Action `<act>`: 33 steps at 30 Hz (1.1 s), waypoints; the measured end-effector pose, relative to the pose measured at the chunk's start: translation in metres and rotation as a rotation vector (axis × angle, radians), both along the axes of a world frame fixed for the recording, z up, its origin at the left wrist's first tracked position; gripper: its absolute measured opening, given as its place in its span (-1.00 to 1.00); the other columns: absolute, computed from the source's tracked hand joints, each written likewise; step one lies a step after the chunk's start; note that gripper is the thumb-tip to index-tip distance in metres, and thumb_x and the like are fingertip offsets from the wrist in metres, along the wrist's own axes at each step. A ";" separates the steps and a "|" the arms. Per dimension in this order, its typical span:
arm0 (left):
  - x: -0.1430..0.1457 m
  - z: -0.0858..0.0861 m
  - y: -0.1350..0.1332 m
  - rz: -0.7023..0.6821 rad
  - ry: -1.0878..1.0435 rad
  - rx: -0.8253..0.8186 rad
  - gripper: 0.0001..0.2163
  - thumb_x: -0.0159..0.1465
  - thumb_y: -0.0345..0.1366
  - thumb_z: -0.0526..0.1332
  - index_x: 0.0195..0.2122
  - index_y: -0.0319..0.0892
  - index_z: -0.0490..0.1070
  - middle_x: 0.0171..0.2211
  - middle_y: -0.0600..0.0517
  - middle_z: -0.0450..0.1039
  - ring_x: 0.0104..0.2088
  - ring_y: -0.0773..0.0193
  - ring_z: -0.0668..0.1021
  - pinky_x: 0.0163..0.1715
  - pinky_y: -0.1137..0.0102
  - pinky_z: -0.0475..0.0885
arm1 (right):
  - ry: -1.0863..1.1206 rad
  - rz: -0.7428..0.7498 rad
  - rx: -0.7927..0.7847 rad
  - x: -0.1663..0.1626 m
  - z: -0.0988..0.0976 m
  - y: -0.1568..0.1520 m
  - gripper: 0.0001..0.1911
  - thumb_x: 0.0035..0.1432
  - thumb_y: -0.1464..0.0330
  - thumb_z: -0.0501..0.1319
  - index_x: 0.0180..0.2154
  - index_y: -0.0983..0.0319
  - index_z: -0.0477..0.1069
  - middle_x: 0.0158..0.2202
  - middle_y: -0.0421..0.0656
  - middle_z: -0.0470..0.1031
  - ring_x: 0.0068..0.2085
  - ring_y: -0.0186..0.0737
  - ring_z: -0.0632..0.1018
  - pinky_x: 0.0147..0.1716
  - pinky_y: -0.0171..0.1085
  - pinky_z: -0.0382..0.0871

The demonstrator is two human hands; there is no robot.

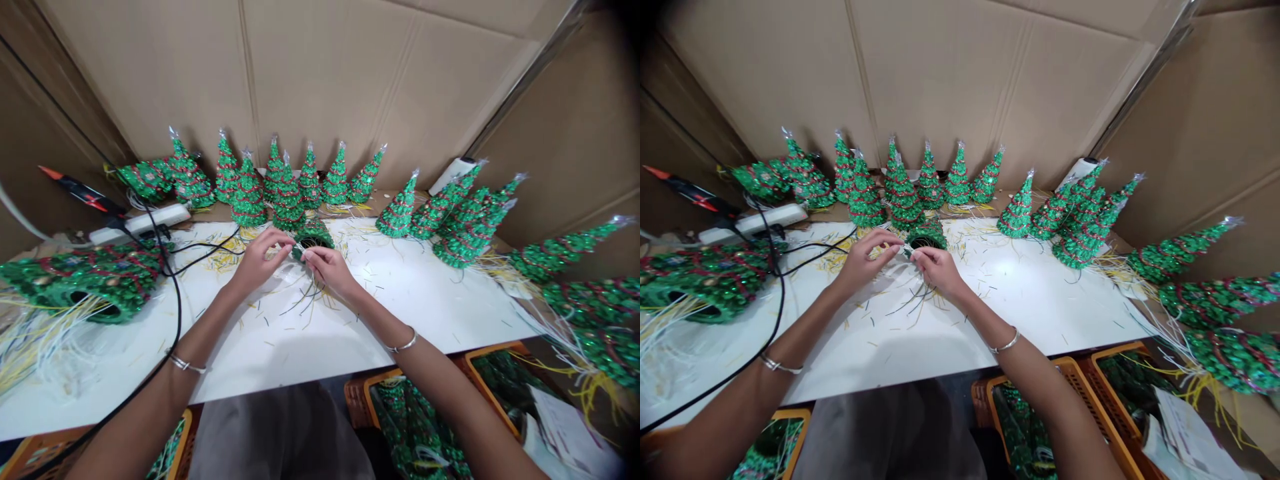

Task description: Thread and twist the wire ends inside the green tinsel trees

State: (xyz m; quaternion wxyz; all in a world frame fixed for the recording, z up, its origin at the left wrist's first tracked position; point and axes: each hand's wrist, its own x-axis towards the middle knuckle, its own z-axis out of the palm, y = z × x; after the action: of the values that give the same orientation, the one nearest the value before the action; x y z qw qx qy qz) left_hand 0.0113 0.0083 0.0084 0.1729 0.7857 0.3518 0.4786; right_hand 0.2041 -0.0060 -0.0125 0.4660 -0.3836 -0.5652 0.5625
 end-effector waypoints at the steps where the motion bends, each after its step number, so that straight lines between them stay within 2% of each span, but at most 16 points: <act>1: 0.002 -0.001 -0.001 -0.001 0.017 0.026 -0.85 0.33 -0.26 0.20 -0.16 -0.13 0.52 -0.21 -0.01 0.50 -0.16 0.23 0.52 -0.10 0.31 0.41 | 0.003 -0.002 -0.001 0.000 0.001 0.000 -0.65 0.14 0.10 0.25 -0.34 0.30 0.44 -0.62 -0.35 0.20 -0.71 -0.52 0.16 -0.72 -0.40 -0.08; 13: 0.007 -0.014 -0.004 0.106 0.232 0.313 -0.71 0.36 -0.30 0.15 0.09 -0.12 0.44 -0.13 -0.09 0.51 -0.11 0.15 0.53 -0.08 0.24 0.40 | 0.109 -0.049 -0.022 0.001 0.001 0.003 -0.61 0.07 0.06 0.31 -0.34 0.29 0.43 -0.60 -0.35 0.24 -0.74 -0.54 0.15 -0.75 -0.40 -0.13; 21: 0.011 -0.014 -0.007 0.170 0.394 0.465 -0.64 0.37 -0.30 0.13 0.18 -0.18 0.34 -0.07 -0.15 0.53 -0.09 0.10 0.54 -0.13 0.23 0.37 | 0.165 -0.074 -0.038 0.001 -0.002 0.005 -0.58 0.04 0.03 0.33 -0.33 0.29 0.44 -0.61 -0.35 0.25 -0.75 -0.56 0.14 -0.77 -0.41 -0.14; 25: 0.013 -0.016 -0.008 0.184 0.403 0.471 -0.64 0.37 -0.29 0.13 0.19 -0.16 0.33 -0.07 -0.14 0.54 -0.08 0.10 0.54 -0.12 0.22 0.37 | 0.184 -0.073 -0.043 0.001 -0.003 0.006 -0.58 0.04 0.04 0.33 -0.32 0.29 0.44 -0.60 -0.35 0.25 -0.75 -0.56 0.14 -0.78 -0.41 -0.14; 28: 0.015 -0.018 -0.009 0.176 0.331 0.441 -0.67 0.37 -0.30 0.14 0.15 -0.14 0.37 -0.10 -0.12 0.53 -0.09 0.12 0.54 -0.10 0.24 0.38 | 0.179 -0.071 -0.047 0.001 -0.002 0.005 -0.59 0.04 0.05 0.33 -0.33 0.29 0.44 -0.60 -0.35 0.25 -0.75 -0.56 0.13 -0.78 -0.41 -0.16; 33: 0.020 -0.015 -0.011 0.128 0.061 0.252 -0.84 0.36 -0.28 0.17 -0.10 -0.14 0.47 -0.22 -0.04 0.49 -0.19 0.21 0.51 -0.15 0.30 0.40 | 0.102 -0.038 -0.032 0.000 0.001 0.002 -0.62 0.08 0.08 0.31 -0.34 0.29 0.44 -0.60 -0.34 0.25 -0.73 -0.55 0.15 -0.75 -0.40 -0.14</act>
State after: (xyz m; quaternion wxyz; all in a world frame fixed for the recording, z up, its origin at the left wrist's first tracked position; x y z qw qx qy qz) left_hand 0.0310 -0.0029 -0.0062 0.0312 0.7912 0.3436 0.5050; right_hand 0.2040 -0.0035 -0.0115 0.4984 -0.3725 -0.5244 0.5812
